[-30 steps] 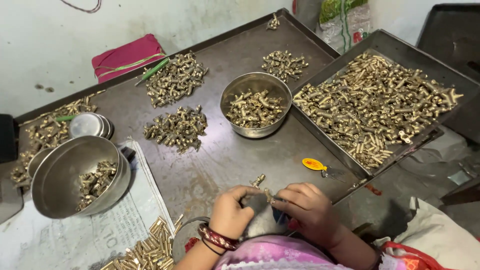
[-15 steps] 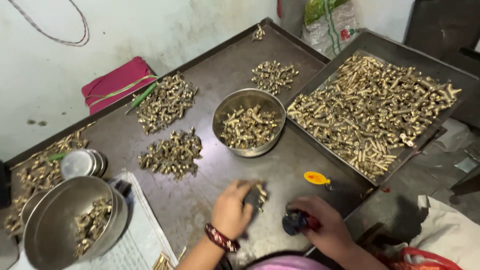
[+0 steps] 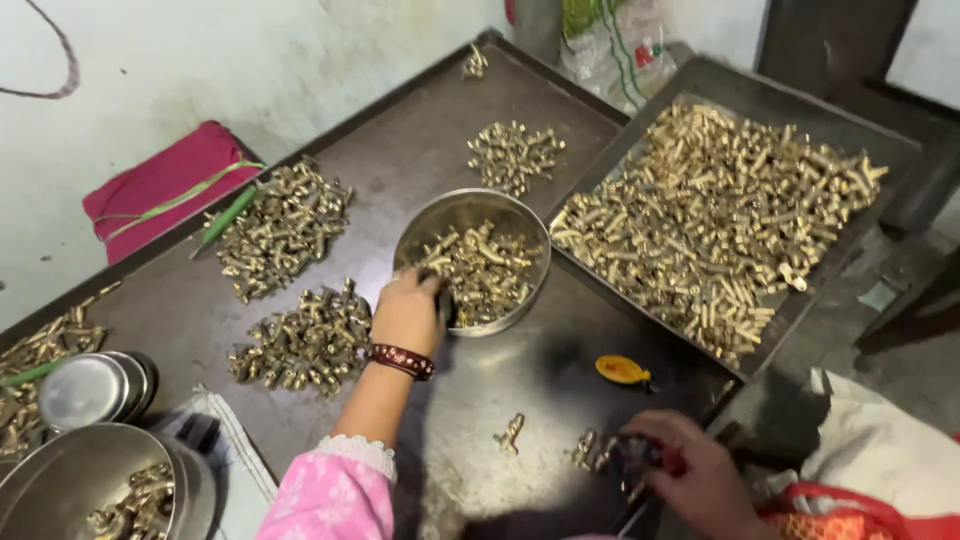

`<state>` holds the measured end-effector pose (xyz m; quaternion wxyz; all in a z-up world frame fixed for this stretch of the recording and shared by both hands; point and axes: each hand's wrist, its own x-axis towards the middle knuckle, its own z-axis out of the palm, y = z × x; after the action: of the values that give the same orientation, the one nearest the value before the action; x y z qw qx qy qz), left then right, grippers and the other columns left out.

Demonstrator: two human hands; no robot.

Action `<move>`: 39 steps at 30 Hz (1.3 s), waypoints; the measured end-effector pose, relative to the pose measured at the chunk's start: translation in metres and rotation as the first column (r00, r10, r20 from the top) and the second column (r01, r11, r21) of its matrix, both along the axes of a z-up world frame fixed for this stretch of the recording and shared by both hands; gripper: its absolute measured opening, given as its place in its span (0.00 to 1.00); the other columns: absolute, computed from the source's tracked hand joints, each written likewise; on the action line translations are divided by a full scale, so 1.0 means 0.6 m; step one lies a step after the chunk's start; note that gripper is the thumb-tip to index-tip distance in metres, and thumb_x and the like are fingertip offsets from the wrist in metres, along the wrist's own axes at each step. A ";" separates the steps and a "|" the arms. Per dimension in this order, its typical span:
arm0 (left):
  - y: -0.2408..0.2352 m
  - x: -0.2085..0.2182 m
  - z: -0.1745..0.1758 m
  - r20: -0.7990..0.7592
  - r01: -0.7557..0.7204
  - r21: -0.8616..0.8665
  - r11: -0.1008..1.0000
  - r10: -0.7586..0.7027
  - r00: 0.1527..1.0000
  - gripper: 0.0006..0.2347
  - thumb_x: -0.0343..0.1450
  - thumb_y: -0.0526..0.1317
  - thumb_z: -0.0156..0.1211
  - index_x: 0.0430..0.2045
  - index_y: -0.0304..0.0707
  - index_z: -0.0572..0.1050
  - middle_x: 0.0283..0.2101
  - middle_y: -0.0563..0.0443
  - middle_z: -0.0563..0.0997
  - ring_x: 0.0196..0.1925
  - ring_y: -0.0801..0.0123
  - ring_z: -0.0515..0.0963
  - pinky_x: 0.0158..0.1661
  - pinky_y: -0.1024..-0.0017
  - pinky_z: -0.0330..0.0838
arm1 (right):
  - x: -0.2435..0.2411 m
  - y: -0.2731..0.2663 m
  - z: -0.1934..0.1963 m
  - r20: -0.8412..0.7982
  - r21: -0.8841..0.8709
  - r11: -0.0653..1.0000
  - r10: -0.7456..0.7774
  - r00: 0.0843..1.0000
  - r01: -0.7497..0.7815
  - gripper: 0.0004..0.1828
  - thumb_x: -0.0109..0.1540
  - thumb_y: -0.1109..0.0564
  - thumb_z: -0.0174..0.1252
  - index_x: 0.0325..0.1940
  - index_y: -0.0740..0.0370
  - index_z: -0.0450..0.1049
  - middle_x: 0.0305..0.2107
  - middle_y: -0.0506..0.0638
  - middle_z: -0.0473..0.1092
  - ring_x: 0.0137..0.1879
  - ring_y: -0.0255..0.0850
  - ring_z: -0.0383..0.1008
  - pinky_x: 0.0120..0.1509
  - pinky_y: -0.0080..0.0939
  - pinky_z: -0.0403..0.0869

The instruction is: The person picks up small brass fittings one at a time from the workbench, holds each in one hand while working on it with a hand tool in the other hand, and places the finished fittings into metal bowls on the bench. They continue this cycle across the episode, occasionally reaching into the bowls to reposition fittings.

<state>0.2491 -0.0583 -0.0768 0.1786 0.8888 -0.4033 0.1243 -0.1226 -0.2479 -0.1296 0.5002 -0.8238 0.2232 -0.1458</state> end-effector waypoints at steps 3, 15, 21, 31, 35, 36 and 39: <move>-0.004 -0.082 0.058 -0.016 0.018 -0.209 0.978 -0.022 1.000 0.22 0.56 0.31 0.63 0.47 0.37 0.78 0.51 0.35 0.78 0.54 0.43 0.76 0.55 0.55 0.70 | -0.020 -0.025 -0.009 -0.229 0.095 0.957 -0.246 0.942 0.274 0.22 0.57 0.67 0.69 0.56 0.60 0.81 0.41 0.52 0.79 0.38 0.48 0.72 0.46 0.45 0.70; 0.016 -0.405 0.060 -0.603 0.566 -0.260 0.783 -0.589 0.538 0.15 0.62 0.33 0.56 0.42 0.39 0.81 0.45 0.40 0.83 0.47 0.46 0.81 0.51 0.58 0.75 | 0.023 -0.082 0.111 -0.612 -0.452 0.764 0.110 0.783 -0.460 0.15 0.54 0.51 0.65 0.46 0.45 0.83 0.40 0.49 0.77 0.52 0.49 0.76 0.54 0.49 0.74; 0.036 -0.431 0.085 -0.615 0.562 -0.226 0.795 -0.564 0.551 0.10 0.68 0.36 0.59 0.41 0.39 0.81 0.43 0.41 0.83 0.46 0.47 0.82 0.49 0.59 0.76 | 0.096 -0.061 0.005 -0.817 -0.456 0.479 0.108 0.566 -0.750 0.11 0.54 0.49 0.64 0.35 0.55 0.82 0.34 0.55 0.78 0.43 0.51 0.80 0.46 0.51 0.78; 0.134 -0.414 0.044 -0.604 0.296 -0.326 0.898 -0.439 0.666 0.16 0.61 0.30 0.57 0.42 0.38 0.81 0.44 0.40 0.83 0.49 0.46 0.81 0.50 0.59 0.75 | 0.137 -0.072 0.044 -0.868 -0.390 0.359 0.164 0.469 -0.848 0.08 0.55 0.49 0.64 0.34 0.52 0.83 0.34 0.52 0.79 0.43 0.51 0.80 0.44 0.53 0.77; 0.141 -0.410 0.075 -0.675 -0.019 -0.392 0.920 -0.274 0.685 0.23 0.57 0.28 0.55 0.48 0.41 0.78 0.48 0.45 0.82 0.48 0.52 0.83 0.46 0.61 0.77 | 0.133 -0.010 0.110 -0.734 -0.223 0.738 0.303 0.608 -0.637 0.19 0.57 0.41 0.69 0.30 0.59 0.79 0.26 0.52 0.76 0.34 0.47 0.75 0.37 0.49 0.71; 0.143 -0.408 0.093 -0.750 -0.126 -0.367 0.922 -0.213 0.626 0.27 0.56 0.28 0.53 0.53 0.44 0.75 0.50 0.48 0.81 0.45 0.55 0.84 0.42 0.62 0.77 | 0.131 -0.003 0.087 -0.613 -0.071 0.864 0.356 0.705 -0.499 0.23 0.57 0.40 0.71 0.28 0.62 0.77 0.22 0.51 0.74 0.29 0.43 0.72 0.33 0.46 0.69; 0.147 -0.403 0.076 -0.524 -0.008 -0.531 0.847 -0.320 0.789 0.27 0.55 0.28 0.57 0.52 0.38 0.75 0.48 0.42 0.81 0.50 0.47 0.81 0.47 0.59 0.77 | 0.118 0.077 0.078 -0.264 0.528 0.813 0.432 0.862 -0.246 0.09 0.55 0.52 0.71 0.29 0.58 0.80 0.20 0.41 0.74 0.25 0.29 0.71 0.29 0.34 0.69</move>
<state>0.0072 0.0299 -0.0314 0.5326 0.7651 -0.3541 -0.0749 -0.0519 -0.2018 -0.0826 0.6535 -0.7139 0.1894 0.1657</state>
